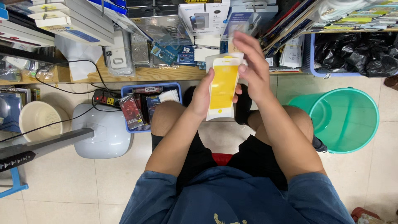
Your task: The person repeatedly picks up a white paper with a handwritten label and a yellow rectangular sticker, aligns the sticker onto the paper, and smooths it down. This cycle is repeated multiple times with the same items.
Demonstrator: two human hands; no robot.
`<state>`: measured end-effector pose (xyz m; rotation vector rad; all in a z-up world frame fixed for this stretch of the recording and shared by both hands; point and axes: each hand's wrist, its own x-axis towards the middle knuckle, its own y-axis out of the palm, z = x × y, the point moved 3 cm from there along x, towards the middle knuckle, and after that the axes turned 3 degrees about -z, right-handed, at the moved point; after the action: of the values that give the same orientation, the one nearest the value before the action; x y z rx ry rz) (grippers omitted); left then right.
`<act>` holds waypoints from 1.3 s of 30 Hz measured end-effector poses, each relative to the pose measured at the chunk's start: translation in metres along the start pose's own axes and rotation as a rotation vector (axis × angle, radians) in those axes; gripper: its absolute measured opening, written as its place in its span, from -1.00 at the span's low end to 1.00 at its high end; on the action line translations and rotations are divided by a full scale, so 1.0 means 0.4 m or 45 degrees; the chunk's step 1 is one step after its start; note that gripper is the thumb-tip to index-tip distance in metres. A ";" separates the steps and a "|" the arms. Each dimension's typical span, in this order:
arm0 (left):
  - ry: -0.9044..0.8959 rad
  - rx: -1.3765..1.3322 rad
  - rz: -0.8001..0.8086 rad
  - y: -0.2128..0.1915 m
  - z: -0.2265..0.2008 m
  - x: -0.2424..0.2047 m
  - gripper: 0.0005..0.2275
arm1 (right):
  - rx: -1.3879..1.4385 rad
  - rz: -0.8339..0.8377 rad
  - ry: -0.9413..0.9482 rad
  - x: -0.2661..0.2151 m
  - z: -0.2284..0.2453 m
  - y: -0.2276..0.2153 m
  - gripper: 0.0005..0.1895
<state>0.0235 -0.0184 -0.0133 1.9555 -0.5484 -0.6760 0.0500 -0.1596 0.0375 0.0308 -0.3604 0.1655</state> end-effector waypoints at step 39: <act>0.231 -0.346 -0.268 -0.074 -0.145 0.018 -0.60 | -0.750 0.206 -0.583 -0.103 0.077 0.106 -0.25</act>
<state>0.0700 0.0275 -0.0190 1.8075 -0.1315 -0.6571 -0.0060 -0.1259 0.0518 -0.5509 -0.8580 0.2066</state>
